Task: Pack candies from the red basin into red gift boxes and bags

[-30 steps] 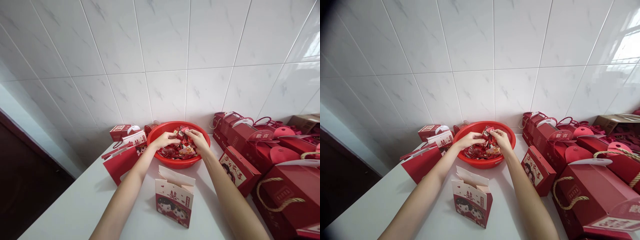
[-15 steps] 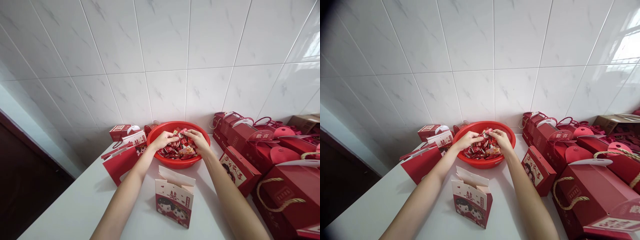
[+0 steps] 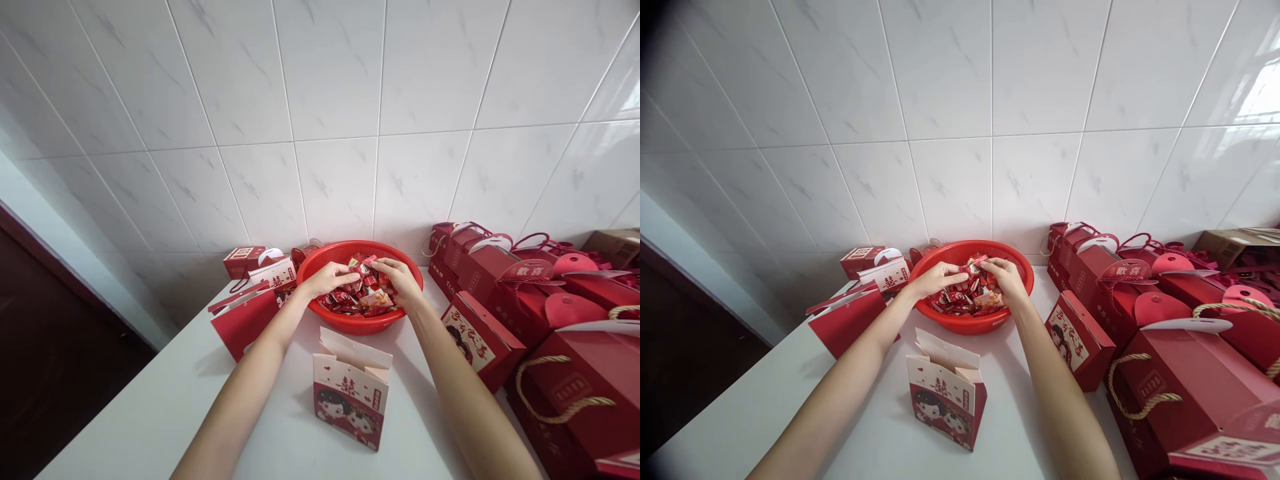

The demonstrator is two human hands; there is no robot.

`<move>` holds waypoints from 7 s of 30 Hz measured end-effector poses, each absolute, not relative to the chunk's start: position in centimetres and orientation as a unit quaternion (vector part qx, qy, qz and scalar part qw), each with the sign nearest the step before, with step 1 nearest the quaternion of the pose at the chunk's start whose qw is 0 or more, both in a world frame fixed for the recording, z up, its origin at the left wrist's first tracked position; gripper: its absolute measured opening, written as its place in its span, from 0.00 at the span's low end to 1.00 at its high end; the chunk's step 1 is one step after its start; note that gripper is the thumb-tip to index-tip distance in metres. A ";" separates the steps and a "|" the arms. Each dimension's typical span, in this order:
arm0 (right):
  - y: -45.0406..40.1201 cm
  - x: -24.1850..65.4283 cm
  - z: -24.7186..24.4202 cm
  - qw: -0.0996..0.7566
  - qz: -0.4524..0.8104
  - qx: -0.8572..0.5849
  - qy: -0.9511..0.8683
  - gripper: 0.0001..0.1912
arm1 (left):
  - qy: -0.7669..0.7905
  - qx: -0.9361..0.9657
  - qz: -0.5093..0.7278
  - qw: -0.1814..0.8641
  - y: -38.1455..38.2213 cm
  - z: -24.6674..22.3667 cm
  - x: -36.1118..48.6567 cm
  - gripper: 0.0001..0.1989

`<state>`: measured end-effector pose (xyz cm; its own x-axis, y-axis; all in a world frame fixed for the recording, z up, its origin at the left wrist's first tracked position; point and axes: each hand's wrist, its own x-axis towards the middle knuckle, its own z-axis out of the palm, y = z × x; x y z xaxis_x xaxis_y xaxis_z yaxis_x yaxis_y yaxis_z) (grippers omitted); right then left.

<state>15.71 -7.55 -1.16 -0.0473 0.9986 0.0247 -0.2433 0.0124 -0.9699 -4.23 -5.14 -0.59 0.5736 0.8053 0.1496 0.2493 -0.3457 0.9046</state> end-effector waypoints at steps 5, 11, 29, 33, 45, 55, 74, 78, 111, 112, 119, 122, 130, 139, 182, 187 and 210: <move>-7.7 15.7 -0.9 0.589 0.552 -0.413 -0.422 0.21 | 0.458 0.795 0.233 0.323 -3.8 -1.1 -5.5 0.12; -7.7 15.6 -0.9 0.593 0.549 -0.411 -0.422 0.22 | 0.545 0.803 0.077 0.229 -2.4 -2.6 -5.8 0.08; -10.2 16.6 2.6 0.580 0.508 -0.400 -0.495 0.23 | 0.436 0.758 0.384 0.295 -9.6 0.8 -4.3 0.23; -12.0 17.4 4.4 0.573 0.452 -0.422 -0.539 0.22 | 0.450 0.731 0.425 0.287 -11.8 1.4 -4.4 0.14; -15.4 18.9 6.7 0.598 0.322 -0.412 -0.607 0.17 | 0.453 0.675 0.486 0.321 -14.1 3.1 -5.0 0.08; -17.2 19.4 7.6 0.586 0.253 -0.414 -0.649 0.13 | 0.340 0.707 0.516 0.344 -17.0 5.9 -6.7 0.07; -21.8 19.0 10.2 0.476 0.240 -0.397 -0.747 0.19 | 0.280 0.863 0.291 0.303 -20.2 7.0 -6.5 0.05; -21.9 19.0 10.2 0.457 0.229 -0.401 -0.760 0.19 | 0.286 0.871 0.267 0.298 -19.9 6.9 -6.4 0.06; -21.9 19.1 10.0 0.405 0.222 -0.403 -0.790 0.18 | 0.348 0.864 0.199 0.305 -18.0 5.0 -5.2 0.09; -21.8 19.2 10.0 0.401 0.221 -0.404 -0.792 0.18 | 0.349 0.863 0.208 0.300 -18.0 4.8 -5.0 0.10; -21.5 19.5 9.8 0.363 0.216 -0.386 -0.820 0.16 | 0.305 0.900 0.209 0.233 -17.7 3.7 -3.4 0.07; -21.4 19.7 9.7 0.343 0.213 -0.376 -0.834 0.13 | 0.281 0.911 0.228 0.200 -17.4 3.0 -3.2 0.11; -21.6 20.1 9.9 0.339 0.214 -0.388 -0.830 0.13 | 0.294 0.911 0.216 0.192 -17.3 3.1 -3.4 0.10; -21.3 20.4 9.6 0.331 0.207 -0.390 -0.834 0.14 | 0.314 0.916 0.170 0.185 -18.0 3.8 -3.3 0.09; -19.6 18.7 8.1 0.165 0.166 -0.352 -0.906 0.07 | 0.321 0.915 0.084 0.229 -18.9 4.8 -2.8 0.11; -19.8 18.5 8.1 0.165 0.173 -0.350 -0.906 0.06 | 0.320 0.912 0.086 0.241 -18.9 4.7 -2.8 0.08; -20.0 19.4 8.6 0.256 0.161 -0.383 -0.873 0.06 | 0.319 0.912 0.154 0.206 -18.0 4.7 -4.1 0.08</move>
